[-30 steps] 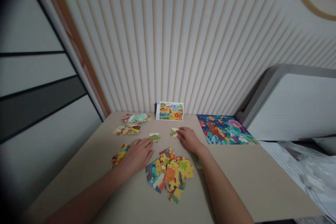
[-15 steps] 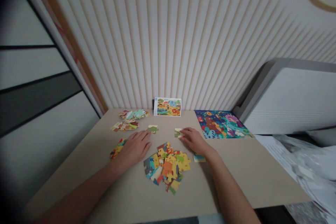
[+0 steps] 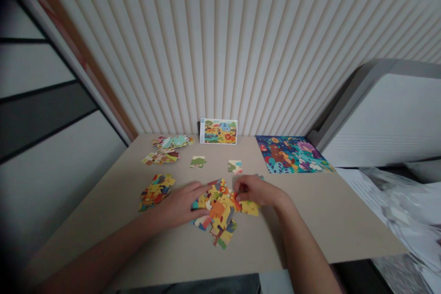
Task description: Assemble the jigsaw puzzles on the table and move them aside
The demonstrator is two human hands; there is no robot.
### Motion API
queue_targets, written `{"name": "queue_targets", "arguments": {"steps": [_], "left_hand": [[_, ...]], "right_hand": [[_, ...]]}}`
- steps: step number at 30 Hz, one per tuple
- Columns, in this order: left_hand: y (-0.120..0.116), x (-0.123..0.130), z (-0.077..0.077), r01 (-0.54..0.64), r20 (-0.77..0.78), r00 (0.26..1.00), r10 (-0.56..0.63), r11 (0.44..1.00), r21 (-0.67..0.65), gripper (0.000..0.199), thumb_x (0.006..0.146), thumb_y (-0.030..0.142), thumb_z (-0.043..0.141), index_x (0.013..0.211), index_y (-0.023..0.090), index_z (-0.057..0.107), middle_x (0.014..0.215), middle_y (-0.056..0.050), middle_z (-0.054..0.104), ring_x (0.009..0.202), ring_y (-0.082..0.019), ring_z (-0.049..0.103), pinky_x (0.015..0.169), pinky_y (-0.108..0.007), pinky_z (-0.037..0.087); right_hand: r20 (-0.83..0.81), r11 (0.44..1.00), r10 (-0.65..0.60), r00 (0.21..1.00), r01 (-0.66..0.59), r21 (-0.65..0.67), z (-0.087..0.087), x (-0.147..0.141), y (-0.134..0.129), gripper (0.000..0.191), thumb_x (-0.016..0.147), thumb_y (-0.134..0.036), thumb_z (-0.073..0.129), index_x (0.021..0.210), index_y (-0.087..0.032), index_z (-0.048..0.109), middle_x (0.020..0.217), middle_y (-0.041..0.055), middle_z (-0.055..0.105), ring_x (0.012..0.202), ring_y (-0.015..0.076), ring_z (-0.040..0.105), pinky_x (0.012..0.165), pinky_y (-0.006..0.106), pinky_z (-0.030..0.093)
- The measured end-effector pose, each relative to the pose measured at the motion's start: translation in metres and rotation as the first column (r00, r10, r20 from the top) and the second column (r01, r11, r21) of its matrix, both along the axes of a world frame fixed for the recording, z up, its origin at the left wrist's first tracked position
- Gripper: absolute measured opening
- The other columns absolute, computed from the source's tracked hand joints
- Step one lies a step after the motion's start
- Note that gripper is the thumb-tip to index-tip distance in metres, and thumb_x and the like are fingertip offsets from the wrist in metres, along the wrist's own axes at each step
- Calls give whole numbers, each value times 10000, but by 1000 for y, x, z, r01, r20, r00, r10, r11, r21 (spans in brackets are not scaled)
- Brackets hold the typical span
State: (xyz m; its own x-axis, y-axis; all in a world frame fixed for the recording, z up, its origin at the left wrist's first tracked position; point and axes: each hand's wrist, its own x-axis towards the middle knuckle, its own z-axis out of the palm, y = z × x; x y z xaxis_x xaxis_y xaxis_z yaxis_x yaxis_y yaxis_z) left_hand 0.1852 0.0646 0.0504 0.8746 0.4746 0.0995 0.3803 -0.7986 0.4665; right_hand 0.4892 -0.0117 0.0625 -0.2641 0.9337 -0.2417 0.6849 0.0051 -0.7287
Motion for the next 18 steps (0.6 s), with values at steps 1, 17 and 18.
{"name": "queue_targets", "arguments": {"steps": [1,17,18], "left_hand": [[4,0,-1,-11,23,1000,13,998,-55,641,879,412,714,1465,301,481,1253,-55,633,1144,-232,610,1003,-338,464],[35,6,-27,-281,351,840,415,884,-373,281,972,271,493,1136,196,708,1157,-74,737,1086,-218,674,995,-376,512],[35,6,-28,-280,354,837,417,883,-378,282,971,265,489,1138,194,704,1155,-74,736,1083,-216,676,990,-374,515]], "right_hand": [[14,1000,-27,1000,26,14,-2,6,0,284,842,-417,732,987,-177,686,792,4,658,691,147,574,605,236,433],[143,918,185,972,-223,328,14,-61,-1,724,799,-549,786,1444,-312,558,1531,109,467,1412,314,417,1178,437,306],[132,920,198,971,-230,318,15,-58,0,667,814,-525,782,1417,-314,587,1500,99,501,1384,298,451,1168,420,325]]}}
